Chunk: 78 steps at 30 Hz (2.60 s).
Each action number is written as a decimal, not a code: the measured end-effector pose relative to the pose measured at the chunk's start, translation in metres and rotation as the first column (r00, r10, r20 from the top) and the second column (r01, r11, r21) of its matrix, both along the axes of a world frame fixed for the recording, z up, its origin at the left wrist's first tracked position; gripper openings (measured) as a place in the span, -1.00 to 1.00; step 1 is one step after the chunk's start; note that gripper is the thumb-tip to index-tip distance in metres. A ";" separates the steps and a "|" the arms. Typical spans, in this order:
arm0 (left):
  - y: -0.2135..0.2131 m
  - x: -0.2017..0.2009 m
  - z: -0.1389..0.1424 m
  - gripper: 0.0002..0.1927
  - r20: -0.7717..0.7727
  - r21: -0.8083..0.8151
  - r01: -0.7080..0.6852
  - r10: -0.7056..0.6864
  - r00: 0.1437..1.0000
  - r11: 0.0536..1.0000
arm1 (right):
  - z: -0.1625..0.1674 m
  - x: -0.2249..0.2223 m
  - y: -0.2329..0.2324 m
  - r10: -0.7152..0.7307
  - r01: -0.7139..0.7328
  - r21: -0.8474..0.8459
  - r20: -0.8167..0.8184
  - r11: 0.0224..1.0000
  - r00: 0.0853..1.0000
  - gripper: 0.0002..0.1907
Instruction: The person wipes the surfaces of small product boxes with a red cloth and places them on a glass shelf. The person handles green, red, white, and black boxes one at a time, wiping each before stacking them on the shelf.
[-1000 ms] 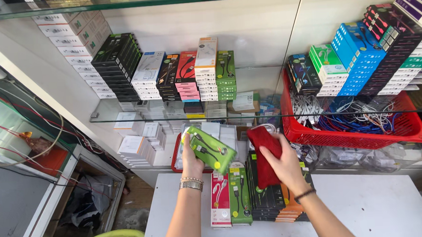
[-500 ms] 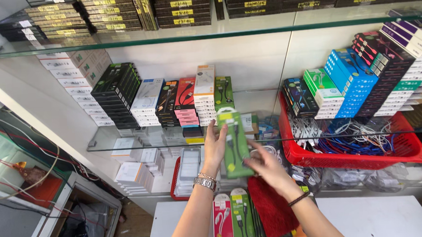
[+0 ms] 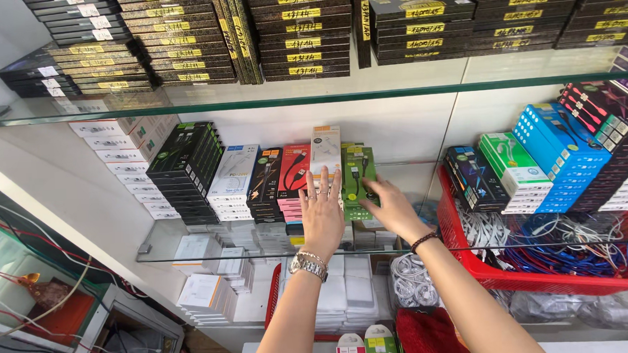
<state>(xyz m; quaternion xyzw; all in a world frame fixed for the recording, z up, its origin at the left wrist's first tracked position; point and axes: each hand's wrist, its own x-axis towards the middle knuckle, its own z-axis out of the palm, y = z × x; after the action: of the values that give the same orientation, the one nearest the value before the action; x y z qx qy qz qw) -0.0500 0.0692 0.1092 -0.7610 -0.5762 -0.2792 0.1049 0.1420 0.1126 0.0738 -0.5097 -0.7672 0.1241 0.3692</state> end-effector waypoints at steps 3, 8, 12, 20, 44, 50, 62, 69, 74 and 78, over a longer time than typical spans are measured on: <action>-0.001 0.001 -0.003 -0.11 -0.011 -0.037 -0.017 0.016 1.000 0.999 | -0.011 -0.009 0.008 -0.055 0.051 0.043 0.101 0.998 0.993 -0.41; -0.004 0.001 0.000 -0.08 0.019 -0.064 -0.002 0.004 1.000 0.998 | -0.011 -0.019 0.036 -0.128 0.132 -0.011 0.172 0.991 0.977 -0.40; -0.003 0.001 0.000 -0.06 0.050 -0.057 -0.006 0.009 0.999 0.998 | -0.002 -0.020 0.039 -0.143 0.161 -0.076 0.197 0.984 0.970 -0.39; -0.010 0.004 0.000 -0.06 0.252 0.176 0.005 -0.050 0.966 0.984 | 0.008 -0.013 -0.037 -0.067 0.087 0.081 -0.220 0.993 0.973 -0.51; 0.048 -0.065 -0.028 -0.08 0.294 -0.067 -0.283 0.290 0.911 0.957 | 0.002 0.002 -0.083 -0.020 -0.088 -0.263 -0.384 0.961 0.923 -0.56; 0.024 -0.069 -0.030 -0.25 0.454 0.236 -0.218 0.091 0.886 0.947 | 0.007 0.023 -0.116 0.039 -0.084 -0.290 -0.158 0.953 0.987 -0.50; -0.185 -0.033 -0.195 -0.23 0.262 -0.932 0.066 0.535 0.803 0.357 | -0.029 0.042 -0.265 0.293 0.285 -0.677 0.606 0.679 0.739 0.13; -0.220 -0.031 -0.254 -0.21 0.282 -0.850 -0.066 0.558 0.781 0.522 | -0.097 0.075 -0.257 0.052 0.143 -0.471 0.376 0.871 0.925 -0.30; -0.215 -0.025 -0.236 -0.46 0.713 -0.696 0.195 0.633 0.302 0.691 | -0.079 0.089 -0.244 -0.102 0.055 -0.484 -0.071 0.873 0.992 -0.39; -0.193 0.003 -0.184 -0.60 0.752 -0.334 0.563 0.573 -0.325 0.757 | -0.053 0.035 -0.267 0.087 -0.220 -0.340 -0.367 0.915 0.926 -0.39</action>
<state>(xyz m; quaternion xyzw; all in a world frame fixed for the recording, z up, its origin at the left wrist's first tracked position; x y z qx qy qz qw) -0.0474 -0.1237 -0.0748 -0.1598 -0.4549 -0.5474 -0.6841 0.1774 -0.1547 0.0205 -0.4783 -0.6909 0.3843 0.3823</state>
